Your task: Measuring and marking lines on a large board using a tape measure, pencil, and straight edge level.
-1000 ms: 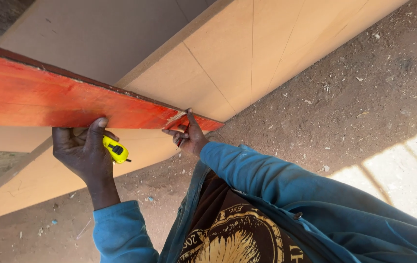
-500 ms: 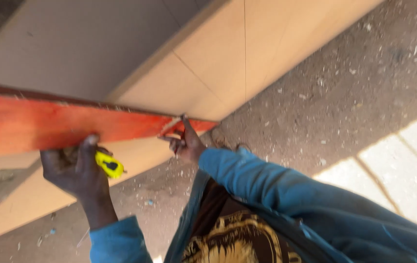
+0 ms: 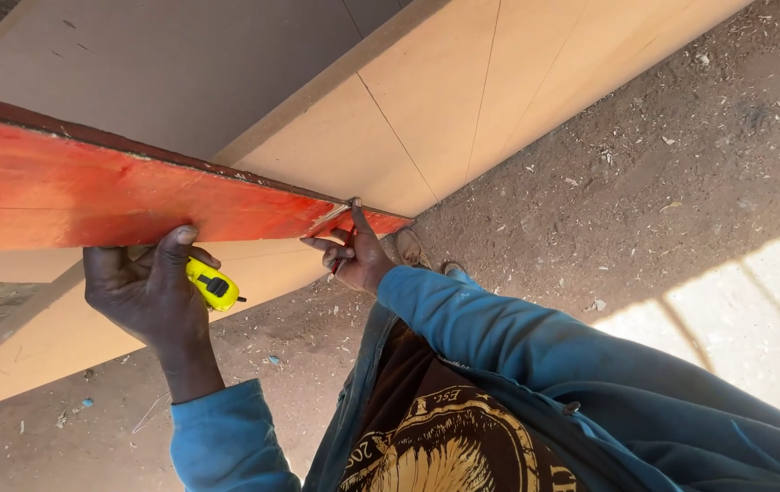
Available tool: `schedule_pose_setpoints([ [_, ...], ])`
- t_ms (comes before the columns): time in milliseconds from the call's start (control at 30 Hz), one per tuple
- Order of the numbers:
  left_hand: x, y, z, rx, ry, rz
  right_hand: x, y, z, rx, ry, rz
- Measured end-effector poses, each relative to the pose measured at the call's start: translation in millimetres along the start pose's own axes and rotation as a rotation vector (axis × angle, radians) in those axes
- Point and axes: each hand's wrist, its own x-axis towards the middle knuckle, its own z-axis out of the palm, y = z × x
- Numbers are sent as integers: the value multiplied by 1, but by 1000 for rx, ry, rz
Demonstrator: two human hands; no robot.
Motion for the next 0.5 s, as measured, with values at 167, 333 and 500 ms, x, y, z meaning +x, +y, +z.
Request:
schedule_pose_setpoints([
  [167, 0, -2, 0, -35, -7, -4, 1, 0, -2, 19, -10, 12],
  [333, 0, 2, -1, 15, -43, 39, 5, -1, -5, 6, -21, 35],
  [500, 0, -3, 1, -31, -27, 25, -12, 1, 7, -76, 23, -24],
])
